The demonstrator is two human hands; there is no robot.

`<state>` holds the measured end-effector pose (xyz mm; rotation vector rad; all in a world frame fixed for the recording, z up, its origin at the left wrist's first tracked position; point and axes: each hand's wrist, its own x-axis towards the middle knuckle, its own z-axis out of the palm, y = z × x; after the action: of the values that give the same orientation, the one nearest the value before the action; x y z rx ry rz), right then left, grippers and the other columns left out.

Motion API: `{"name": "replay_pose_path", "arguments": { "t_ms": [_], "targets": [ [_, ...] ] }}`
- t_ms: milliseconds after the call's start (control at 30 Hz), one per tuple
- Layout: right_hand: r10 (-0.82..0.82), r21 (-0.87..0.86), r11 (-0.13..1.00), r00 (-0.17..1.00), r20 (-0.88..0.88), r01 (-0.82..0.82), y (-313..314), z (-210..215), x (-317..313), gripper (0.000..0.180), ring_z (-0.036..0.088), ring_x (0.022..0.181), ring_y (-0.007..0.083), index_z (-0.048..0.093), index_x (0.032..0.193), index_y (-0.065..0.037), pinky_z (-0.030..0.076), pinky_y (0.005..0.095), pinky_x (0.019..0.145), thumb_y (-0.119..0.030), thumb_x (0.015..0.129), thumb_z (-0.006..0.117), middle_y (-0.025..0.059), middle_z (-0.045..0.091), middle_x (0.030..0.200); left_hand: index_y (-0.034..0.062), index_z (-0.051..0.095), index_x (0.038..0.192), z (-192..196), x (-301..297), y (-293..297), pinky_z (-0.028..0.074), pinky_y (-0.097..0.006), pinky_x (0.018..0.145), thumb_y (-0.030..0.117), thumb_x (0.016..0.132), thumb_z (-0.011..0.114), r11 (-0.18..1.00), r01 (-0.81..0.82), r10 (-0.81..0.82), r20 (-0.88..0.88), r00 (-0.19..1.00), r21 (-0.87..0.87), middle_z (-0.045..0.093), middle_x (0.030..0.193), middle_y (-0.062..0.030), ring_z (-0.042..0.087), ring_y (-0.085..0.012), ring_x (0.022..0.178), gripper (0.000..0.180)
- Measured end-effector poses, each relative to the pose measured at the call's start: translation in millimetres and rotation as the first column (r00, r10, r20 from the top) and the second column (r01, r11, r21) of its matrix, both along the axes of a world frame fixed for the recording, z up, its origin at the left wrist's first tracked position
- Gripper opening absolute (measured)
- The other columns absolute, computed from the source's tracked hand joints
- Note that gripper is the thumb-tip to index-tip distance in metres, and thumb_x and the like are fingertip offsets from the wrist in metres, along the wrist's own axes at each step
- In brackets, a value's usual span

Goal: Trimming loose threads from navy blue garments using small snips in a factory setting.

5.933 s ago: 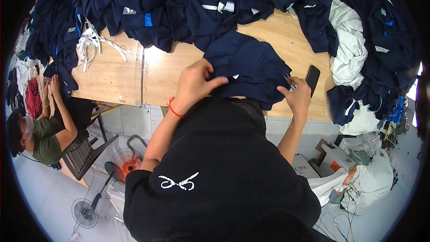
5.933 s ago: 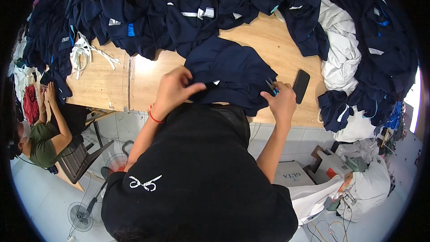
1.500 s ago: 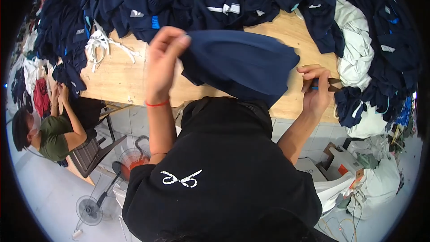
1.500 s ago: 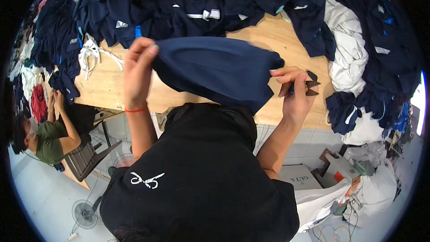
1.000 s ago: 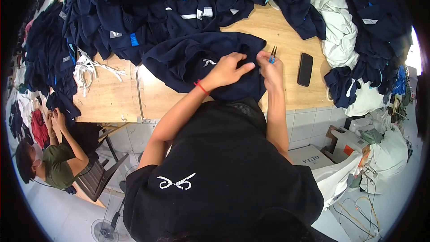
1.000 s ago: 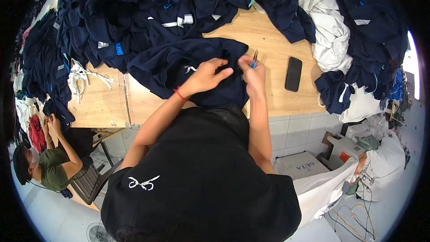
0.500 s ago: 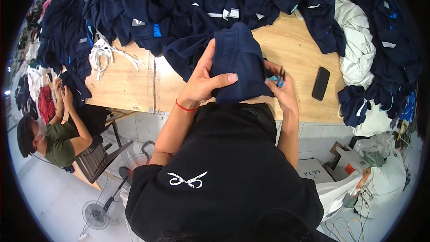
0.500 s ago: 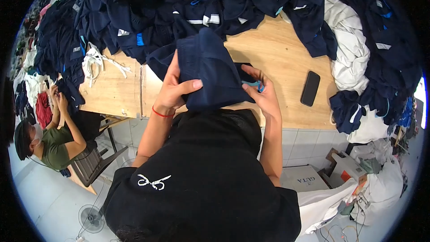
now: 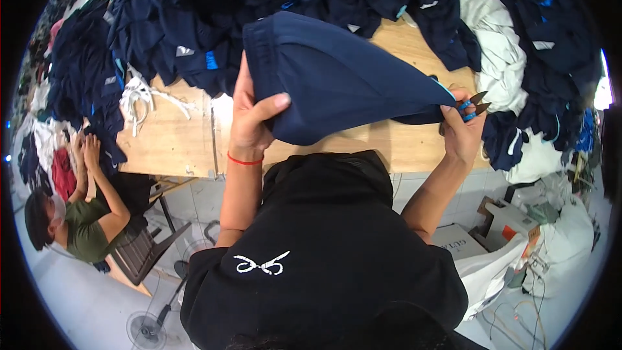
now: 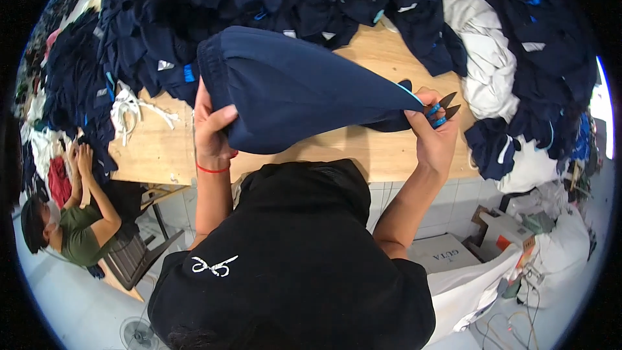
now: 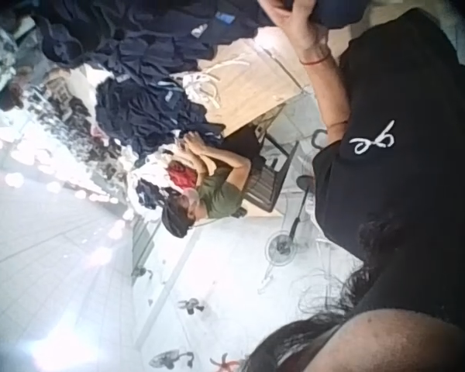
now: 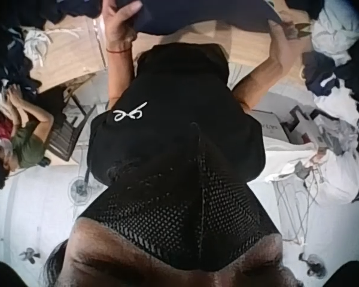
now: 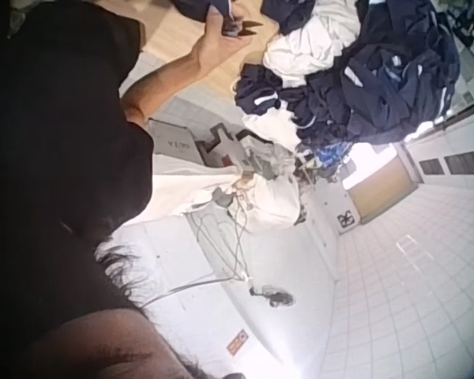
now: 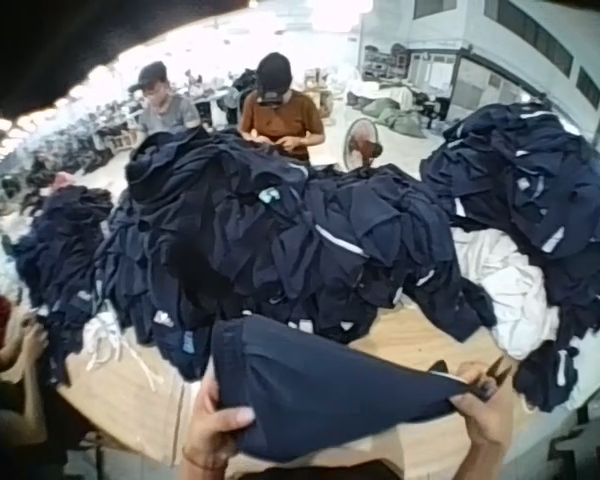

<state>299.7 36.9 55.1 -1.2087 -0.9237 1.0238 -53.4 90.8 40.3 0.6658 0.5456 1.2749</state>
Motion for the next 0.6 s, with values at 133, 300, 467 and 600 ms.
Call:
{"name": "replay_pose_path", "arguments": {
  "t_ms": [133,300,467,600],
  "targets": [
    [0.077,0.153,0.984,0.992,0.104,-0.092,-5,36,-1,0.013,0.053,0.076,0.0071,0.067,0.093,0.002,0.038,0.0206,0.070,0.007,0.086,0.077,0.0010,0.059,0.086,-0.0035,0.029,0.164,-1,1,10,0.045,-0.039,0.119,0.000,0.080,0.077,0.999,-0.037,0.037,0.009,0.999,0.022,0.055,0.150,-0.0190,0.059,-0.0287,0.136,0.097],
    [-0.045,0.058,0.998,0.985,0.165,0.036,-5,39,-28,0.025,0.049,0.067,0.0026,0.073,0.109,0.005,0.035,0.0186,0.061,0.002,0.086,0.082,0.0012,0.067,0.091,-0.0035,0.047,0.151,-6,-18,36,0.049,-0.034,0.109,-0.006,0.083,0.078,0.981,-0.123,0.180,-0.462,0.868,0.152,0.068,0.133,-0.0122,0.067,-0.0224,0.117,0.075],
    [-0.105,-0.083,0.980,0.827,0.552,0.179,4,-3,5,0.017,0.063,0.076,0.0081,0.076,0.112,0.002,0.048,0.0234,0.072,-0.002,0.096,0.073,0.0039,0.075,0.096,0.0013,0.054,0.142,-44,-26,38,0.048,-0.039,0.101,0.008,0.087,0.083,0.642,-0.170,0.745,-0.661,-0.092,0.748,0.060,0.134,-0.0196,0.061,-0.0287,0.117,0.063],
    [-0.164,-0.216,0.904,0.767,0.621,0.369,-5,-88,43,0.014,0.068,0.089,0.0150,0.076,0.109,0.003,0.051,0.0281,0.087,-0.001,0.098,0.067,0.0085,0.077,0.095,0.0032,0.074,0.097,-51,33,-9,0.053,-0.030,0.073,0.009,0.089,0.084,0.945,0.196,0.109,-0.818,0.564,0.261,0.074,0.095,-0.0057,0.066,-0.0118,0.080,0.014]
  ]
}}
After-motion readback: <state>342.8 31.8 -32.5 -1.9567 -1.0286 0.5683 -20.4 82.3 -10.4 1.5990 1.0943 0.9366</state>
